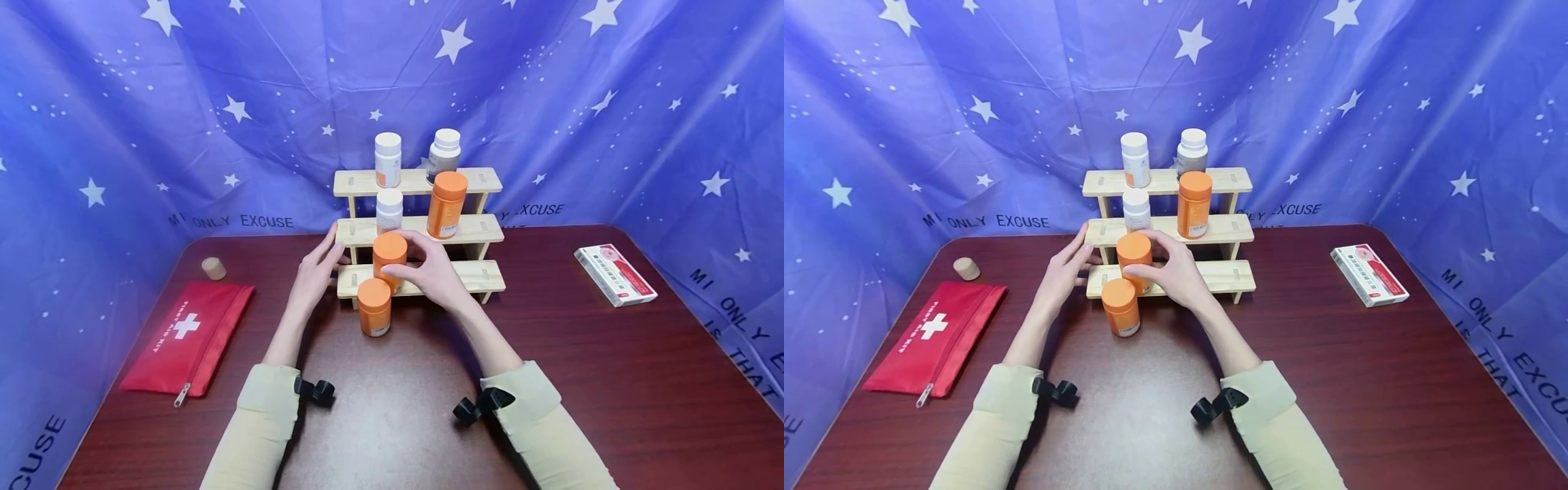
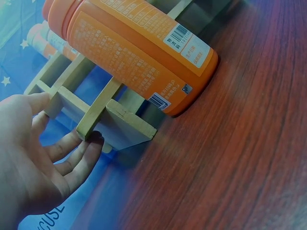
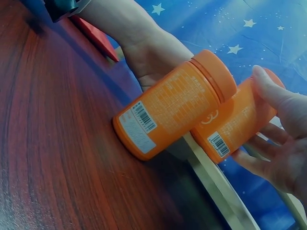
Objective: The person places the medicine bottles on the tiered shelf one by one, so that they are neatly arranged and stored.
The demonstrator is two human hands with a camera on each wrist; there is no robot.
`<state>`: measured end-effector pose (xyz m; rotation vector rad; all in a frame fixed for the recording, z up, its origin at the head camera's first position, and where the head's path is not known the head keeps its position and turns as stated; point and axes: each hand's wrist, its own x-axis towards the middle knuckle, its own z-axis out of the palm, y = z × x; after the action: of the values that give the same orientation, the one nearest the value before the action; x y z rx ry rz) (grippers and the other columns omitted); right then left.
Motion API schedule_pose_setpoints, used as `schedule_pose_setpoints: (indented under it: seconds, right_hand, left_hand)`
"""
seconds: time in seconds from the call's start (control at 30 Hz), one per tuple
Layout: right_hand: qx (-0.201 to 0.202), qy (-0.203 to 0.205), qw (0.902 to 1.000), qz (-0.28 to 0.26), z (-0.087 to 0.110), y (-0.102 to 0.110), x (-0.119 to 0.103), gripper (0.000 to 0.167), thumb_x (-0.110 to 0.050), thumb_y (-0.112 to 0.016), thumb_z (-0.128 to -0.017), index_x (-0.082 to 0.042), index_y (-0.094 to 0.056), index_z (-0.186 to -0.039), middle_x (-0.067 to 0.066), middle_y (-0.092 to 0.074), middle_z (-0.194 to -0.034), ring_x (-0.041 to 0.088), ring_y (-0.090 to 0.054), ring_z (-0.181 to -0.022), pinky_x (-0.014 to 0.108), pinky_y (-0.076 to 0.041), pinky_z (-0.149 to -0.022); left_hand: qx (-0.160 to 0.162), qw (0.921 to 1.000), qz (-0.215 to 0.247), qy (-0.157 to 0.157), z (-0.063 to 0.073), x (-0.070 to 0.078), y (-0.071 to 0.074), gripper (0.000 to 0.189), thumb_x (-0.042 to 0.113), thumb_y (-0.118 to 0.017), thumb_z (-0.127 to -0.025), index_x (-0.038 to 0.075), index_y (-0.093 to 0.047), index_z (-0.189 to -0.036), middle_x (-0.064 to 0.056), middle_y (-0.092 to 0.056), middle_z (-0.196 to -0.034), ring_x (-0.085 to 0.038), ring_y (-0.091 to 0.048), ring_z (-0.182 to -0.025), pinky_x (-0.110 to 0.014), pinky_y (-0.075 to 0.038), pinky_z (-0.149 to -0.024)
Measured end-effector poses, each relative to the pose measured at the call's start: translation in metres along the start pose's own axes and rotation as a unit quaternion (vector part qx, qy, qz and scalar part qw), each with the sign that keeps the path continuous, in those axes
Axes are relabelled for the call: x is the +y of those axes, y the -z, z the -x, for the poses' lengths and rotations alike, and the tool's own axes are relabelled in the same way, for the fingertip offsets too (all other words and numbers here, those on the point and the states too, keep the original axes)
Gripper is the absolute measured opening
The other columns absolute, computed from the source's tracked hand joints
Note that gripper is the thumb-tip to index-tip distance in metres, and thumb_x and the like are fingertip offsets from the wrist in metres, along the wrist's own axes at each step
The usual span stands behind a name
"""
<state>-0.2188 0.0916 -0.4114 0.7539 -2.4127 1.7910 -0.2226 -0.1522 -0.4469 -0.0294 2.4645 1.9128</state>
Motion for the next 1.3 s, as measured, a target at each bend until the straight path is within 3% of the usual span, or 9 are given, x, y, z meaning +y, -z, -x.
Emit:
schedule_pose_setpoints:
  seconds: [0.47, 0.83, 1.3]
  right_hand:
    - [-0.005, 0.000, 1.0000, 0.000, 0.0004, -0.0007, -0.0016, 0.060, -0.009, -0.083, -0.086, -0.012, -0.061, -0.141, 0.011, -0.069, -0.127, 0.019, -0.067, -0.110, 0.029, -0.057, -0.096]
    - [-0.002, -0.023, 0.9997, -0.011, 0.0023, -0.0029, 0.0012, 0.057, -0.011, -0.082, -0.088, -0.011, -0.060, -0.141, 0.013, -0.069, -0.128, 0.021, -0.065, -0.115, 0.041, -0.058, -0.101]
    - [0.015, -0.015, 0.9994, -0.027, 0.0079, 0.0021, -0.0017, 0.055, -0.015, -0.080, -0.091, -0.018, -0.060, -0.142, 0.009, -0.069, -0.130, 0.018, -0.065, -0.118, 0.034, -0.058, -0.101]
  left_hand:
    - [0.007, 0.9998, -0.017, -0.011, -0.0003, -0.0004, 0.0020, 0.053, 0.059, -0.049, -0.104, 0.056, -0.031, -0.153, -0.023, -0.071, -0.121, -0.029, -0.067, -0.108, -0.031, -0.062, -0.079]
    - [0.005, 0.9998, -0.018, -0.009, 0.0001, -0.0004, 0.0037, 0.054, 0.058, -0.049, -0.104, 0.055, -0.030, -0.154, -0.024, -0.070, -0.124, -0.032, -0.067, -0.112, -0.030, -0.062, -0.079]
    - [0.002, 0.9999, -0.012, -0.009, 0.0007, -0.0009, 0.0012, 0.053, 0.057, -0.049, -0.104, 0.056, -0.030, -0.154, -0.024, -0.070, -0.124, -0.029, -0.067, -0.109, -0.028, -0.061, -0.078]
